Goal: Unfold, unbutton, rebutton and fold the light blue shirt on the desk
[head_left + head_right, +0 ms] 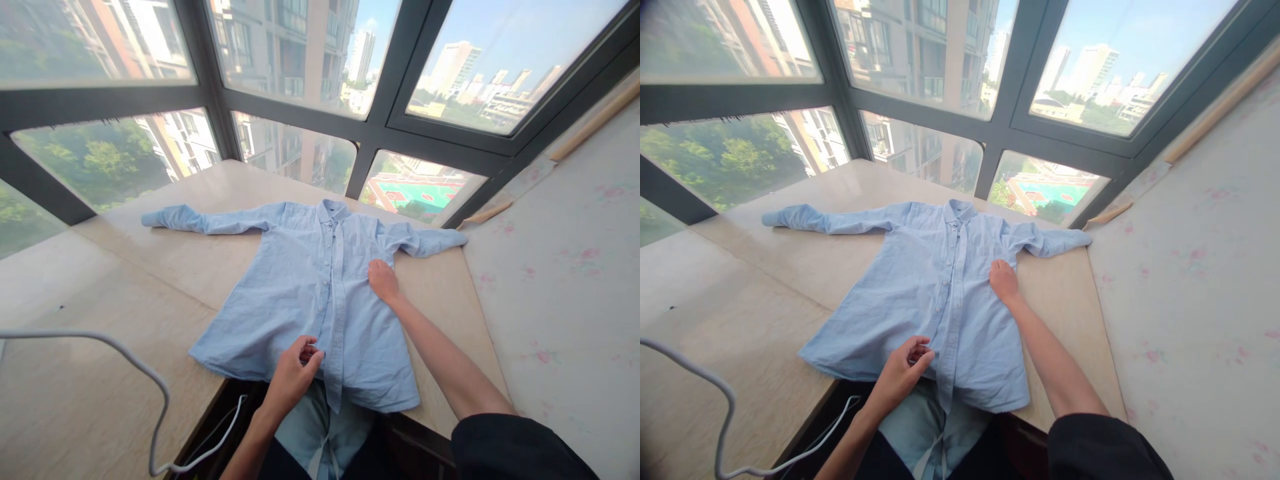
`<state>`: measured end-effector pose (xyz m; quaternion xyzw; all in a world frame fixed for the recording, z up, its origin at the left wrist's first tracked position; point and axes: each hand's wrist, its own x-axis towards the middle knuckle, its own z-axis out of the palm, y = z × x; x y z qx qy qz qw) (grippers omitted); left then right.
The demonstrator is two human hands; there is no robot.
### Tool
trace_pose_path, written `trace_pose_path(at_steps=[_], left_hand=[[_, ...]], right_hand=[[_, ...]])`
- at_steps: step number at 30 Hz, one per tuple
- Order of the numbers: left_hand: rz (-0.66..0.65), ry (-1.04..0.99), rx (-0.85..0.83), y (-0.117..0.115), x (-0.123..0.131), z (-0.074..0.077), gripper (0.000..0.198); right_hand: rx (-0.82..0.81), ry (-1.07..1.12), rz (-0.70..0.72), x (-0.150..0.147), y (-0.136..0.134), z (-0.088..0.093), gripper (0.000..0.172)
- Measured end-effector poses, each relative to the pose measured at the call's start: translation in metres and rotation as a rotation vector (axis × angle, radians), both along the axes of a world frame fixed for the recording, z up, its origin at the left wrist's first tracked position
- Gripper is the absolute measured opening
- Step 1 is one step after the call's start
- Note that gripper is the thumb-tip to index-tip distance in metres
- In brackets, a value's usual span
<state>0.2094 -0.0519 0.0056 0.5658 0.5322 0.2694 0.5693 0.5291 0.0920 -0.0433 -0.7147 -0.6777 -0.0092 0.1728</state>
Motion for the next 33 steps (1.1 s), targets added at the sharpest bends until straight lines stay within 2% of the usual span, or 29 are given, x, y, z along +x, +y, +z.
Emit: trace_pose_path(at_steps=[4, 6, 11, 15, 18, 22, 25, 30, 33], left_hand=[[-0.042, 0.002, -0.026, -0.015, -0.003, -0.01, 0.036], [-0.059, 0.002, -0.05, -0.024, -0.003, -0.017, 0.035], [-0.096, -0.049, -0.076, -0.038, -0.003, -0.033, 0.038], [-0.091, -0.069, -0.066, -0.041, -0.002, -0.037, 0.039], [-0.097, 0.031, -0.043, -0.044, 0.001, -0.033, 0.049], [-0.131, 0.386, 0.175, -0.052, 0.014, -0.026, 0.069], [-0.145, 0.626, 0.29, -0.057, 0.026, -0.025, 0.078], [-0.136, 0.815, 0.33, -0.058, 0.039, -0.023, 0.074], [-0.131, 0.835, 0.366, -0.058, 0.044, -0.021, 0.065]], right_hand=[[-0.006, -0.054, 0.069, -0.025, -0.027, 0.005, 0.034], [0.02, -0.088, 0.201, -0.041, -0.048, 0.009, 0.045], [0.001, -0.125, 0.669, -0.084, -0.093, 0.026, 0.071], [-0.114, -0.175, 0.798, -0.102, -0.104, 0.038, 0.068], [-0.185, -0.217, 0.807, -0.102, -0.102, 0.044, 0.067], [-0.211, -0.252, 0.738, -0.098, -0.099, 0.051, 0.07], [-0.153, -0.198, 0.684, -0.103, -0.098, 0.058, 0.067], [-0.086, -0.03, 0.587, -0.118, -0.095, 0.061, 0.059], [-0.129, 0.071, 0.44, -0.119, -0.094, 0.054, 0.062]])
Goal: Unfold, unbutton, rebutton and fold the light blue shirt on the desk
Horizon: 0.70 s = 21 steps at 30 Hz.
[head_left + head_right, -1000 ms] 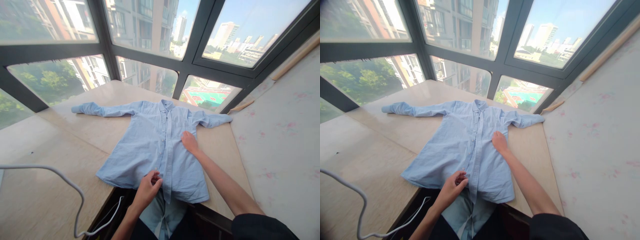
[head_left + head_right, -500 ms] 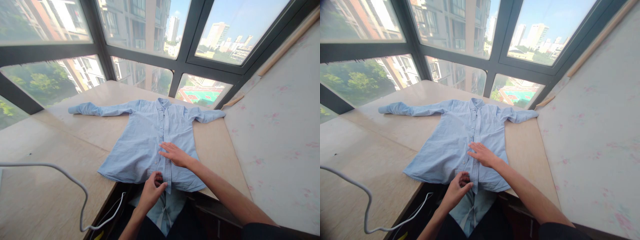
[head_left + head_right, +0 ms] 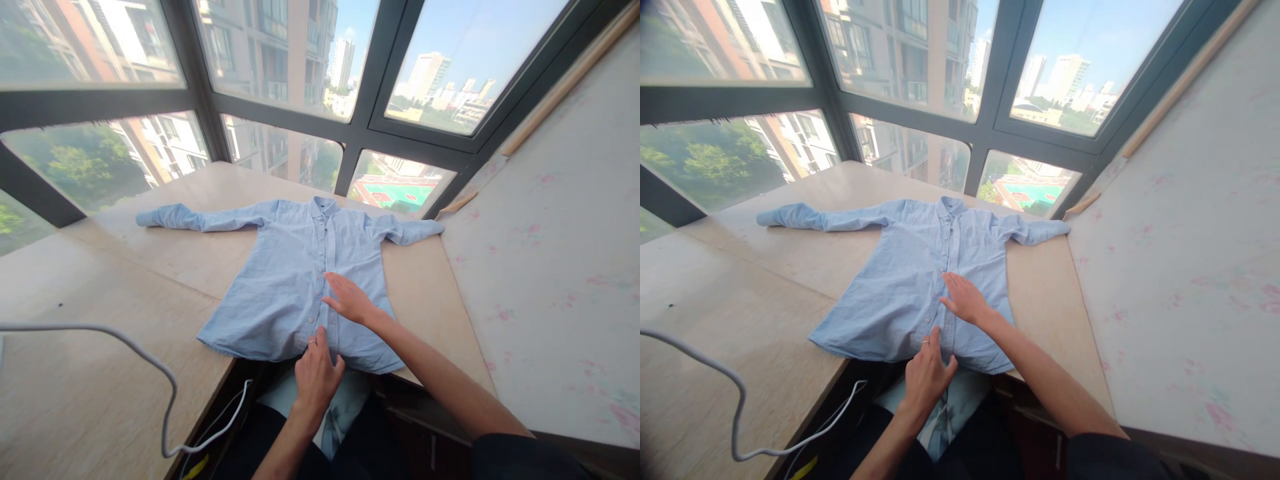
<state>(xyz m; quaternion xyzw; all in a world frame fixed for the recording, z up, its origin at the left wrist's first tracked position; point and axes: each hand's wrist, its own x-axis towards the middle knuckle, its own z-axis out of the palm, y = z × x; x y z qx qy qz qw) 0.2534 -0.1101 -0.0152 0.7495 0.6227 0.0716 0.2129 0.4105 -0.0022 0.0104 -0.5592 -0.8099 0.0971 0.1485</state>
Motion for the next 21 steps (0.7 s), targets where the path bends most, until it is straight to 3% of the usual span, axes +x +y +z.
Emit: trace_pose_path(at_steps=[5, 9, 11, 14, 17, 21], left_hand=[[-0.061, -0.015, 0.064, 0.006, 0.013, 0.008, 0.055], [-0.092, -0.024, 0.086, 0.02, 0.019, 0.016, 0.044], [-0.088, -0.022, 0.079, 0.026, 0.018, 0.02, 0.034], [-0.086, -0.026, 0.063, 0.03, 0.011, 0.023, 0.025], [-0.07, -0.067, 0.024, 0.031, 0.002, 0.027, 0.027], [0.04, -0.179, -0.113, 0.034, -0.013, 0.028, 0.034]], right_hand=[[-0.207, 0.2, -0.393, 0.005, -0.001, -0.008, 0.062], [-0.561, 0.422, -0.538, 0.005, -0.001, -0.003, 0.06], [-0.684, 0.573, -0.545, 0.002, 0.0, -0.001, 0.061], [-0.685, 0.797, -0.509, -0.006, 0.001, 0.002, 0.063], [-0.701, 0.952, -0.449, -0.019, 0.002, 0.007, 0.066], [-0.775, 0.982, -0.27, -0.035, 0.003, 0.015, 0.063]])
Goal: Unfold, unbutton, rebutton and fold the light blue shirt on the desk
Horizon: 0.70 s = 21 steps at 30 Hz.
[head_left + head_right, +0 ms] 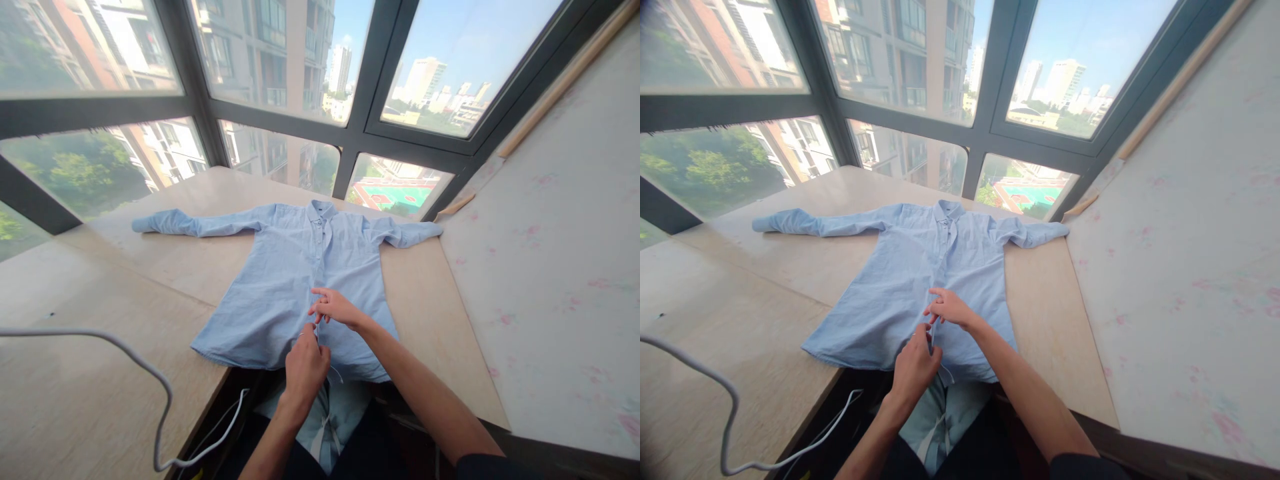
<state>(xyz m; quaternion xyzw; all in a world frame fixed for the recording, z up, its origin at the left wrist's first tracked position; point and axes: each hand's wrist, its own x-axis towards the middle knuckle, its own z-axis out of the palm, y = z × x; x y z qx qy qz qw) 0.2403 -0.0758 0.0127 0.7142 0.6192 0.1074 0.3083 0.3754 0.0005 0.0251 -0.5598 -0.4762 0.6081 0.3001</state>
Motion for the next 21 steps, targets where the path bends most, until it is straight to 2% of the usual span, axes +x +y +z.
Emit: trace_pose_path(at_steps=[2, 4, 7, 10, 13, 16, 19, 21], left_hand=[[0.051, -0.078, -0.059, 0.003, -0.01, -0.006, 0.036], [0.101, -0.215, -0.088, 0.006, -0.022, -0.017, 0.033], [0.199, -0.5, -0.167, 0.006, -0.039, -0.038, 0.026], [0.269, -0.68, -0.265, 0.003, -0.048, -0.052, 0.035], [0.239, -0.656, -0.235, 0.0, -0.05, -0.048, 0.033], [0.229, -0.532, -0.05, 0.005, -0.05, -0.033, 0.031], [0.236, -0.435, 0.12, 0.025, -0.049, -0.021, 0.033], [0.204, -0.382, 0.212, 0.047, -0.046, -0.02, 0.034]], right_hand=[[0.024, 0.011, 0.057, -0.002, 0.0, 0.001, 0.054], [0.056, 0.005, 0.052, 0.002, 0.002, -0.001, 0.045], [0.105, -0.029, -0.059, 0.017, 0.007, -0.007, 0.036], [0.121, -0.069, -0.194, 0.036, 0.013, -0.013, 0.028], [0.107, -0.108, -0.266, 0.049, 0.021, -0.017, 0.024], [0.105, -0.14, -0.272, 0.056, 0.031, -0.021, 0.024], [0.126, -0.201, -0.254, 0.064, 0.045, -0.026, 0.025], [0.172, -0.282, -0.225, 0.072, 0.056, -0.029, 0.026]])
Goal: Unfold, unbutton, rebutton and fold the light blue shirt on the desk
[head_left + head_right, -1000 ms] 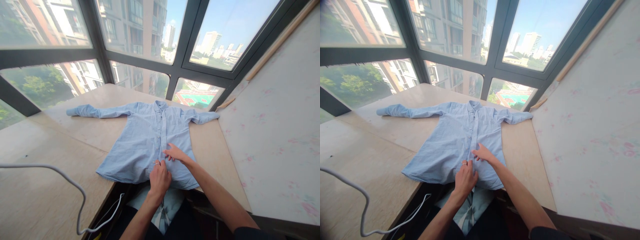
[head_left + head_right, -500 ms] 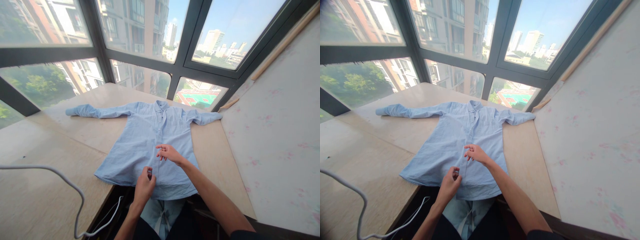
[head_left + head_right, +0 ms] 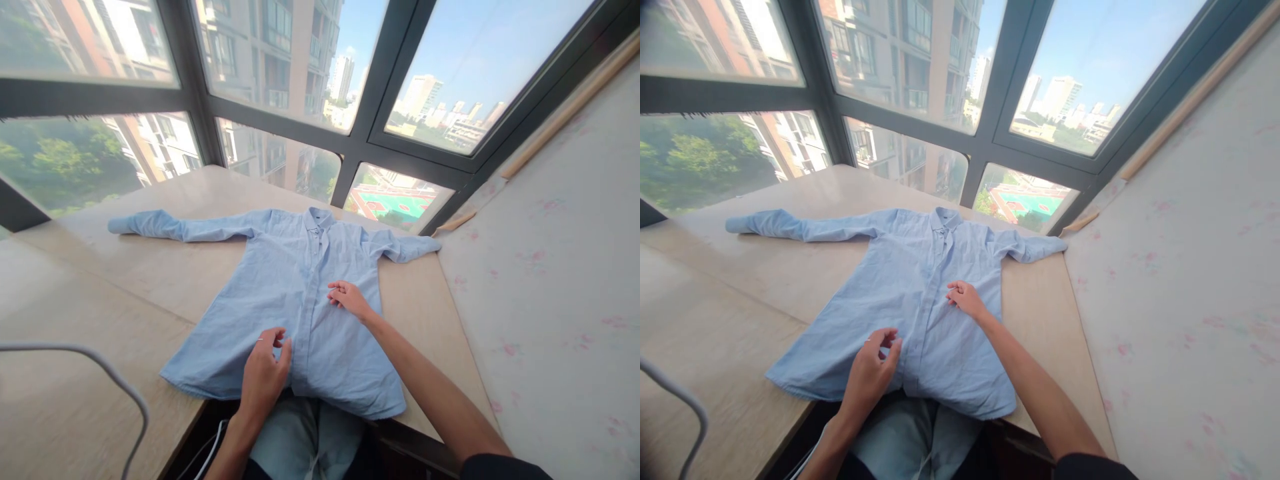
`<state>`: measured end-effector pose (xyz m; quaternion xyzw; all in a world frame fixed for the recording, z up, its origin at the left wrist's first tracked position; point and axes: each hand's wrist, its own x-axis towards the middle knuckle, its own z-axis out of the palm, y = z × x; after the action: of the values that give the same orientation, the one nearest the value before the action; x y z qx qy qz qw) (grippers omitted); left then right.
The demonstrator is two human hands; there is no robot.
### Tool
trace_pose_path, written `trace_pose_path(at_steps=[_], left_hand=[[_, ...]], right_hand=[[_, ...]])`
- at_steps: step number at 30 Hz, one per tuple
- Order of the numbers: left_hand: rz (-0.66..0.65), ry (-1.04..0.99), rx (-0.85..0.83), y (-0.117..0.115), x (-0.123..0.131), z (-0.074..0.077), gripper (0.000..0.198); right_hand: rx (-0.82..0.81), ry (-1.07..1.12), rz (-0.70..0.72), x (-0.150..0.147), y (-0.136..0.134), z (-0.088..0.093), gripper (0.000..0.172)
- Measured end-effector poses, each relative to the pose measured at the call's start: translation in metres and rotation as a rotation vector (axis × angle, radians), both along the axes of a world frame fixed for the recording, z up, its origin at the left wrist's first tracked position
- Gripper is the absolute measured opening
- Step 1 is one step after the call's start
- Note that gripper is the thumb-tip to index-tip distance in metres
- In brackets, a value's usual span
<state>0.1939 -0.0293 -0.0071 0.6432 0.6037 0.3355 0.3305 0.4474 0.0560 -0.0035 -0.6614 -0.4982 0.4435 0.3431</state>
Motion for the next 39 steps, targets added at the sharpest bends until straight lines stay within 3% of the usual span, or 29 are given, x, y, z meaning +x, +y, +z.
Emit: trace_pose_path(at_steps=[4, 12, 16, 19, 23, 28, 39], left_hand=[[-0.095, 0.161, 0.161, 0.056, 0.01, -0.009, 0.038], [-0.183, 0.464, 0.289, 0.166, 0.043, -0.015, 0.048], [-0.21, 0.621, 0.247, 0.208, 0.044, -0.025, 0.059], [-0.189, 0.714, 0.255, 0.228, 0.032, -0.036, 0.062], [-0.176, 0.774, 0.265, 0.239, 0.017, -0.042, 0.064], [-0.188, 0.82, 0.245, 0.25, 0.0, -0.039, 0.065], [-0.169, 0.861, 0.196, 0.285, -0.057, -0.039, 0.067]], right_hand=[[0.144, -0.284, 0.058, 0.025, 0.023, -0.007, 0.03], [0.316, -0.622, -0.016, 0.098, 0.074, -0.017, 0.047], [0.352, -0.766, -0.069, 0.139, 0.094, -0.018, 0.05], [0.378, -0.943, 0.002, 0.152, 0.099, -0.023, 0.045], [0.439, -1.167, 0.205, 0.129, 0.101, -0.03, 0.041], [0.458, -1.105, 0.382, 0.076, 0.11, -0.038, 0.044], [0.384, -1.056, 0.296, 0.008, 0.135, -0.052, 0.054]])
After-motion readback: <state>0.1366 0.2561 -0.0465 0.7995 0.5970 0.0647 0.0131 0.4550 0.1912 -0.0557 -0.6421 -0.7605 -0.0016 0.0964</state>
